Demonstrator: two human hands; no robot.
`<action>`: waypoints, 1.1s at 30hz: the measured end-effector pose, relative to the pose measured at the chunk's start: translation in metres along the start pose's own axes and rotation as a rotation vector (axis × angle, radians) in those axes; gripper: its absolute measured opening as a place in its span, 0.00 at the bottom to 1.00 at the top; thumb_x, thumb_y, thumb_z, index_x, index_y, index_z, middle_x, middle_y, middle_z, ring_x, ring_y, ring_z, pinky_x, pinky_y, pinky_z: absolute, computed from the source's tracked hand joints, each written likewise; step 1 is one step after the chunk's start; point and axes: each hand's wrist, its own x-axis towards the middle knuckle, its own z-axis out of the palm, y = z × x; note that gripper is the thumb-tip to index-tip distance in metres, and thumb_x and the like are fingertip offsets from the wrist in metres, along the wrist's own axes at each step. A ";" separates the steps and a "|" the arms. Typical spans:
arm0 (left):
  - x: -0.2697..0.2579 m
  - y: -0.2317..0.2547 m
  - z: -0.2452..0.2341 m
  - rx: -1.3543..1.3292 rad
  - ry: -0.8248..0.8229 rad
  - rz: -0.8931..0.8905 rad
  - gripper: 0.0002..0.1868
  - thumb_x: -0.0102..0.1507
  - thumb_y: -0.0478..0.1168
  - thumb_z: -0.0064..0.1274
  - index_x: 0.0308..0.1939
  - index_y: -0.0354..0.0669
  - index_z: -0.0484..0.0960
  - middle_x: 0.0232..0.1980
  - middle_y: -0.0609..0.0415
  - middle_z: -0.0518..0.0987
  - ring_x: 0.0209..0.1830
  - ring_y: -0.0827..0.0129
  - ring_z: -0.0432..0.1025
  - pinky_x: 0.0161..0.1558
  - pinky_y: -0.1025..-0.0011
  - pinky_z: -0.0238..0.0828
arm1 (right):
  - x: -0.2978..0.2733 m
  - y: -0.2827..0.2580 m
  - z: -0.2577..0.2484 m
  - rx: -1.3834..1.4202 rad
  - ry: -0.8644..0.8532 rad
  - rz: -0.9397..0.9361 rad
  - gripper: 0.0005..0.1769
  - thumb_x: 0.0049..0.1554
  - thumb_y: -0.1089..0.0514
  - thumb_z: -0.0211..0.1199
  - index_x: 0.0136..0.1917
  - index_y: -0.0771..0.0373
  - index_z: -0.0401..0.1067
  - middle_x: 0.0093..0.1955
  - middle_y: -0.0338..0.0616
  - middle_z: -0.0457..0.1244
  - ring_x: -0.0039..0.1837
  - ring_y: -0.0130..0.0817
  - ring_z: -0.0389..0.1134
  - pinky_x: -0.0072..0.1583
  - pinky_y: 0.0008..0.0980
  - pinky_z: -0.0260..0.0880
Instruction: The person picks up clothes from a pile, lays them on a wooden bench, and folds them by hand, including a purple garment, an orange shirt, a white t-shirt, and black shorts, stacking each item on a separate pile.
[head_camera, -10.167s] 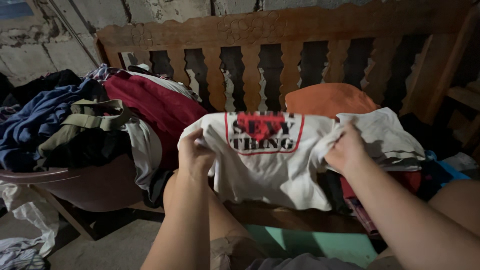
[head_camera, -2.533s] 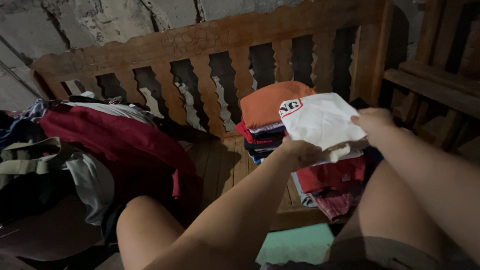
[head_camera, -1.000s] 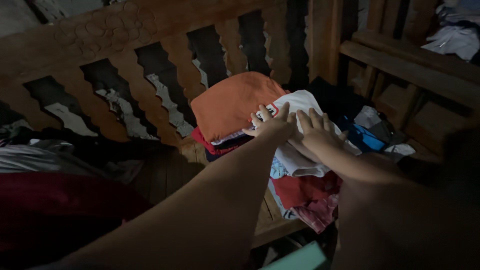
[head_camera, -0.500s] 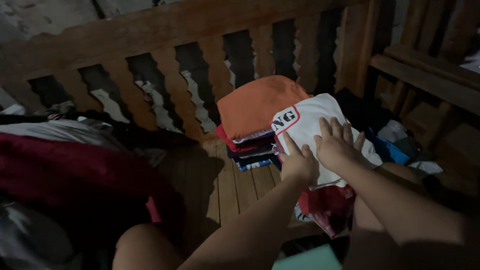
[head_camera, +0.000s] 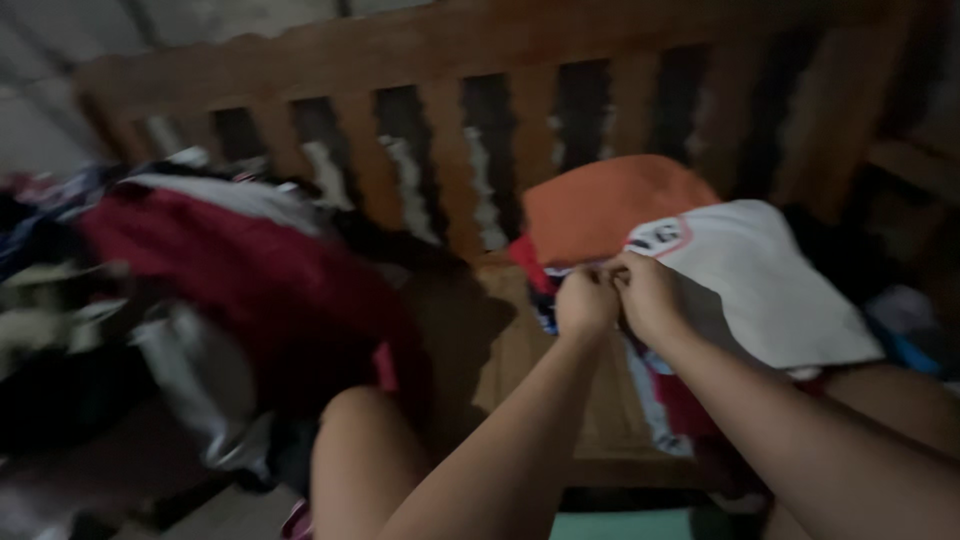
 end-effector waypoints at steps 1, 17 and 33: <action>0.004 -0.008 -0.021 -0.004 0.109 -0.048 0.18 0.66 0.48 0.51 0.50 0.38 0.82 0.49 0.37 0.83 0.52 0.46 0.77 0.53 0.56 0.73 | 0.004 -0.018 0.012 0.009 -0.062 -0.043 0.08 0.57 0.58 0.63 0.49 0.55 0.80 0.46 0.47 0.72 0.50 0.44 0.74 0.52 0.41 0.72; -0.091 -0.097 -0.345 0.134 1.341 -0.240 0.40 0.58 0.39 0.57 0.71 0.26 0.60 0.63 0.27 0.63 0.50 0.35 0.72 0.48 0.52 0.73 | -0.069 -0.311 0.154 0.327 -0.723 -0.380 0.10 0.56 0.58 0.62 0.50 0.58 0.81 0.42 0.44 0.74 0.47 0.34 0.76 0.53 0.34 0.75; -0.165 -0.031 -0.372 0.223 1.049 -0.224 0.19 0.64 0.50 0.45 0.41 0.40 0.84 0.45 0.40 0.82 0.45 0.43 0.76 0.49 0.51 0.71 | -0.090 -0.332 0.178 0.597 -1.084 0.290 0.39 0.62 0.26 0.49 0.72 0.56 0.63 0.63 0.43 0.63 0.56 0.34 0.67 0.58 0.38 0.68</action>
